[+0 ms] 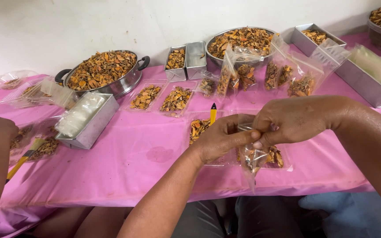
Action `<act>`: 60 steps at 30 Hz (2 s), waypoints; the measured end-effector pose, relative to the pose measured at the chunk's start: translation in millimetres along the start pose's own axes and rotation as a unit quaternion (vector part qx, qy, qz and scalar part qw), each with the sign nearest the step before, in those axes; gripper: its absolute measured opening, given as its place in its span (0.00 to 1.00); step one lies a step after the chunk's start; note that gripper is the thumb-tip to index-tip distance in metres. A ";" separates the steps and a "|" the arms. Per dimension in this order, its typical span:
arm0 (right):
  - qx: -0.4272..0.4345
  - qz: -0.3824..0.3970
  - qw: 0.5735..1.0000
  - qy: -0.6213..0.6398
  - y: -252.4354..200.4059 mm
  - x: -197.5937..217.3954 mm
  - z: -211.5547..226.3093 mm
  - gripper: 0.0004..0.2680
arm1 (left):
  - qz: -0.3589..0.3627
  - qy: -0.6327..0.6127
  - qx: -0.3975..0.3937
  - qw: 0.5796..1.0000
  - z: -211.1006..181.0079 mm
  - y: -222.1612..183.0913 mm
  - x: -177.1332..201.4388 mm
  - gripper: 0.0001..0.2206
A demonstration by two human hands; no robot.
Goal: Sorting and cleaning dried herbs using a brush and hands, then packaging them into plastic containers and bags.
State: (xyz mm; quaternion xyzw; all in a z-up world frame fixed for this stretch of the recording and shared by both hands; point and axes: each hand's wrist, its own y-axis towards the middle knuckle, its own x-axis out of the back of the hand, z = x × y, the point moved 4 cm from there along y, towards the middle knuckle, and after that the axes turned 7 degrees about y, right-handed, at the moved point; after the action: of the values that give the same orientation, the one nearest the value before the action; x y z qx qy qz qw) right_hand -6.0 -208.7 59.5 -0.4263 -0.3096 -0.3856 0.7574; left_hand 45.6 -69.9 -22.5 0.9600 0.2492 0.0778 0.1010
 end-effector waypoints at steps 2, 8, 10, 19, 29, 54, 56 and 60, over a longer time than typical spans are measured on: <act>-0.011 -0.004 1.000 0.022 2.6 -1.2 -2.6 0.14 | -0.007 -0.007 0.006 1.000 -3.5 -0.4 3.2 0.20; -0.062 -0.178 0.976 0.105 -6.1 8.5 -3.8 0.15 | -0.192 0.212 0.150 0.947 -34.1 -14.1 22.2 0.29; 0.009 -0.295 0.927 0.231 -5.6 9.3 -22.1 0.13 | -0.221 0.269 0.128 0.929 -46.9 -18.7 23.2 0.26; 0.048 -0.115 0.992 -0.004 50.0 -79.8 -64.7 0.26 | -0.100 0.727 0.118 0.669 -3.2 -26.8 39.1 0.45; 0.077 -0.216 0.971 0.068 116.5 -114.4 -119.4 0.10 | -0.045 0.738 0.216 0.638 20.9 -18.7 31.4 0.43; 0.071 -0.411 0.802 0.428 71.6 -79.4 -107.4 0.13 | -0.065 0.644 0.139 0.749 17.2 35.9 -6.2 0.37; 0.075 -0.402 0.809 0.422 67.3 -71.5 -102.9 0.11 | -0.071 0.621 0.134 0.769 19.9 33.2 -0.7 0.38; 0.058 -0.367 0.867 0.333 52.4 -49.1 -82.9 0.08 | -0.097 0.567 0.103 0.812 9.1 23.5 7.8 0.42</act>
State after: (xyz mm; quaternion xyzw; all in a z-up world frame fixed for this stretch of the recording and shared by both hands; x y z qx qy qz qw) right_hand 25.0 -248.6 -37.8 -0.0833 -0.1952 -0.7363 0.6425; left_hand 65.0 -87.5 -25.1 0.7215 0.3605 0.5717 -0.1502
